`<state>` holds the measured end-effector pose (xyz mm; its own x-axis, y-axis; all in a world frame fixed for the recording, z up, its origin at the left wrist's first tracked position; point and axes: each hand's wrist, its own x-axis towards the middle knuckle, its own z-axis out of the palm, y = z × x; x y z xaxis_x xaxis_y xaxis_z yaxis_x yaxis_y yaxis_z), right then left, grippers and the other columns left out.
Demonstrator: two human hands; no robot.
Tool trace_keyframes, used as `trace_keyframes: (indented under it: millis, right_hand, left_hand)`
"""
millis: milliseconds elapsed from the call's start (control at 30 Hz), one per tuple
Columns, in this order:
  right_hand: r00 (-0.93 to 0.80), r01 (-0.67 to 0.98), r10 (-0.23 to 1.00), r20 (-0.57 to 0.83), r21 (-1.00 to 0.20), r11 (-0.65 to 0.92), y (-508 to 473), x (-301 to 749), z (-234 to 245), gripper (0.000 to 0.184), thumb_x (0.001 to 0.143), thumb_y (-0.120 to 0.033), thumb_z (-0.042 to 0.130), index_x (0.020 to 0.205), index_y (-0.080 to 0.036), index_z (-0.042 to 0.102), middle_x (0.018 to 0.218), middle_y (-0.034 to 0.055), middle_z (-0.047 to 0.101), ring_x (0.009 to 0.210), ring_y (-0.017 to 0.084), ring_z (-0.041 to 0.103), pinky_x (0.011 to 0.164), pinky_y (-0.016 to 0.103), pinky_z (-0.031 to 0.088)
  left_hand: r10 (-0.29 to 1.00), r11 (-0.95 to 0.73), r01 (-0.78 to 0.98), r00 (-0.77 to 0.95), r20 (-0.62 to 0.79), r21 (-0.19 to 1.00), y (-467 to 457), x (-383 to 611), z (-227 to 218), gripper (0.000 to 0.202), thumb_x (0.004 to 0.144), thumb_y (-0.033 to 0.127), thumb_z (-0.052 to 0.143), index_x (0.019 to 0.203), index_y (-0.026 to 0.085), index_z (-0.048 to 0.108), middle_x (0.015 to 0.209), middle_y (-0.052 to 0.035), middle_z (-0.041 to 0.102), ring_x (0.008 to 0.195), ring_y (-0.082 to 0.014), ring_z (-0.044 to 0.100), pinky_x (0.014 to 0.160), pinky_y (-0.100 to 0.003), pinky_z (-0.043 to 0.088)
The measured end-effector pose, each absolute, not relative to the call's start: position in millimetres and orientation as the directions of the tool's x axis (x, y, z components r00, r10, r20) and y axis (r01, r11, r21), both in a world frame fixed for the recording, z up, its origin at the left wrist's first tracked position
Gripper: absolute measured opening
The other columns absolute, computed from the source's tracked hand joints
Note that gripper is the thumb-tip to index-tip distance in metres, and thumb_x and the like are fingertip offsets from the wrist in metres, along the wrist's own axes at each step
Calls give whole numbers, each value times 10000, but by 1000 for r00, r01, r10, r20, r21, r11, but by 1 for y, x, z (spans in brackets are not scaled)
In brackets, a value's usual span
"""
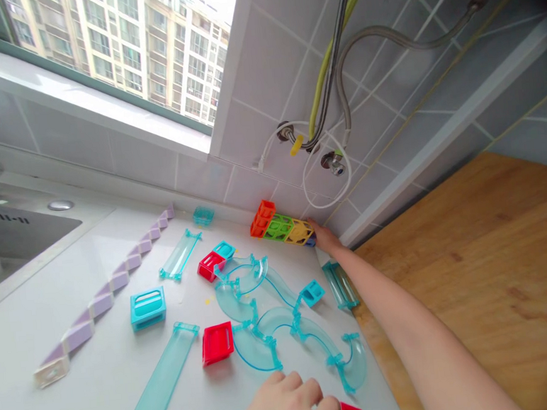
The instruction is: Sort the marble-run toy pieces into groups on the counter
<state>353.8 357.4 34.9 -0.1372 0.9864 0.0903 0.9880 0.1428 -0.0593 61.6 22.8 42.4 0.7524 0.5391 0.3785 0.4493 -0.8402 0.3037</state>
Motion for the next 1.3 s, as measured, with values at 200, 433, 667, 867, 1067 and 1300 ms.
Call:
trace_keyframes:
  millis: [200,433,667,867,1067,1300]
  right_hand:
    - [-66,998,997,40,3,66,366,354,35,412,900,-154,656,1310,-182,630,1129,126,737,1083,264,690,920,343,536]
    - [-89,995,991,-97,44,94,365,349,35,269,987,-354,630,1195,-186,658,1232,92,661,1076,231,662,928,420,559]
    - [-9,990,993,-117,140,25,360,342,35,286,980,-339,637,1227,-195,657,1292,113,640,1131,250,642,964,428,541]
    - [102,975,978,-181,212,-63,364,339,37,315,995,-347,616,1268,-189,610,1293,102,618,1077,233,649,913,439,568]
    - [84,979,991,-100,194,-63,359,336,59,289,1010,-340,574,1219,-154,648,1202,137,667,1053,263,669,881,423,563]
    - [-247,962,967,58,132,238,355,302,81,366,1005,-358,548,1336,-230,637,1300,114,655,1207,250,602,997,312,453]
  left_hand:
    - [543,-836,449,759,358,316,23,62,45,144,915,309,705,889,229,588,791,29,712,625,-173,672,523,-289,409]
    - [544,-832,458,786,294,314,24,64,47,122,916,309,699,902,234,604,808,38,721,639,-186,690,531,-306,445]
    - [549,-828,462,782,294,317,24,65,46,106,921,304,692,903,232,616,802,25,721,636,-191,693,529,-306,449]
    - [560,-818,466,779,284,336,23,64,43,84,923,280,689,911,229,623,804,11,724,647,-190,697,543,-282,451]
    - [572,-806,479,781,251,348,22,65,44,63,927,276,675,927,228,635,816,2,731,661,-214,709,544,-292,475]
    - [572,-800,482,792,214,358,22,63,50,39,942,267,647,939,229,648,827,-5,731,660,-211,707,544,-294,486]
